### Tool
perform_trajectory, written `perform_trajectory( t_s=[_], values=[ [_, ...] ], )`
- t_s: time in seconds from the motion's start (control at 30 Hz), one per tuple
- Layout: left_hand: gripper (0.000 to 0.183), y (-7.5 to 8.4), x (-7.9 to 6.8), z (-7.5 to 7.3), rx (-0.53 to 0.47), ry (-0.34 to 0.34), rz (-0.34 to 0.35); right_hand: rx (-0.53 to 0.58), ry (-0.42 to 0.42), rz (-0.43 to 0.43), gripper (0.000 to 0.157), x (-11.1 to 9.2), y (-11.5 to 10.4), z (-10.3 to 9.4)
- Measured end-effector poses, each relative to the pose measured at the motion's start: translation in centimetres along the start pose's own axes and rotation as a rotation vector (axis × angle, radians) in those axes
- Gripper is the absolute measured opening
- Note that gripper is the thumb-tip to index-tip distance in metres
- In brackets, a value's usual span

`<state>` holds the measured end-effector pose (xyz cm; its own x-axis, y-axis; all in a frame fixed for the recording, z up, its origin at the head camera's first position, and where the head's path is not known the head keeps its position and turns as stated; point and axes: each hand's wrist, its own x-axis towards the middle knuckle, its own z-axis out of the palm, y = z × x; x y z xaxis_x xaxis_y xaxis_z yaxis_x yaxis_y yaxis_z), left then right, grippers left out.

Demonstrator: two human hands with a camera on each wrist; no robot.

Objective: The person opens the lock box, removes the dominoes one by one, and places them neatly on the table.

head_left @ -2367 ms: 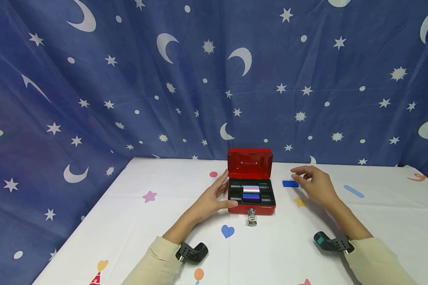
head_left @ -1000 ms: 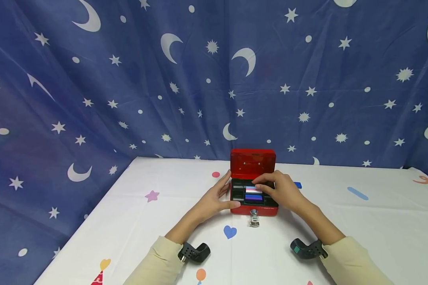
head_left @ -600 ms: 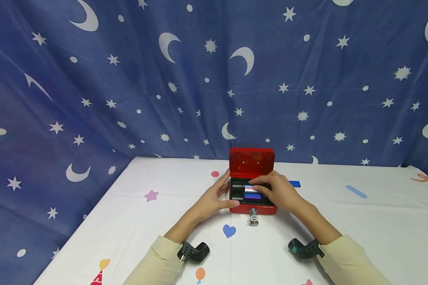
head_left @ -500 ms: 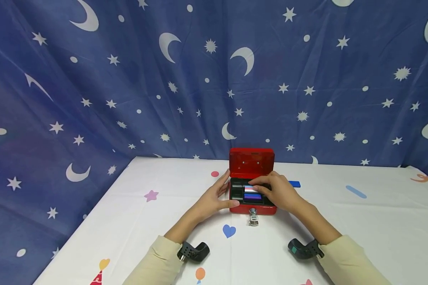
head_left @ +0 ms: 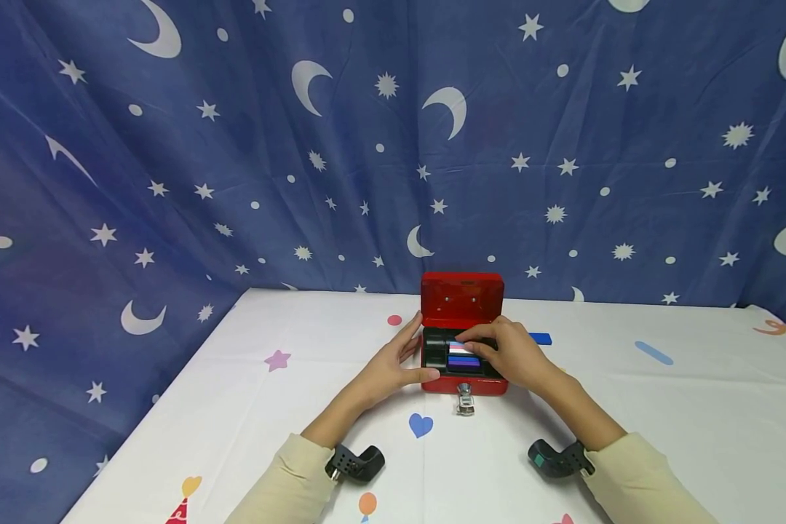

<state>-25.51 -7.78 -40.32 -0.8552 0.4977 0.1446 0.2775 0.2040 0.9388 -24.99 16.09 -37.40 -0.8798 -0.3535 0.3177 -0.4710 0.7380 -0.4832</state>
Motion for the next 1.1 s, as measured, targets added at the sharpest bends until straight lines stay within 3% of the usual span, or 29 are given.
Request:
perform_trajectory(
  t_s=[0.33,0.6,0.73,0.87,1.1],
  values=[
    [0.095,0.0,0.1,0.0,-0.003,-0.010,-0.005,0.019,-0.007,0.005,0.020,0.1,0.0,-0.1],
    [0.093,3.0,-1.0,-0.1,-0.030,-0.035,0.004,0.038,0.014,0.016,0.020,0.0,-0.2,-0.2],
    [0.093,3.5,-1.3,-0.1,-0.024,-0.028,-0.005,0.043,0.045,0.012,0.021,-0.1,-0.3,-0.2],
    [0.093,3.3,-1.1,-0.1,-0.019,-0.029,-0.019,0.041,0.089,0.006,0.022,-0.1,-0.3,-0.1],
    [0.096,0.5,0.0,0.0,-0.009,-0.014,-0.023,0.028,0.143,-0.031,0.024,0.0,-0.3,-0.7]
  ],
)
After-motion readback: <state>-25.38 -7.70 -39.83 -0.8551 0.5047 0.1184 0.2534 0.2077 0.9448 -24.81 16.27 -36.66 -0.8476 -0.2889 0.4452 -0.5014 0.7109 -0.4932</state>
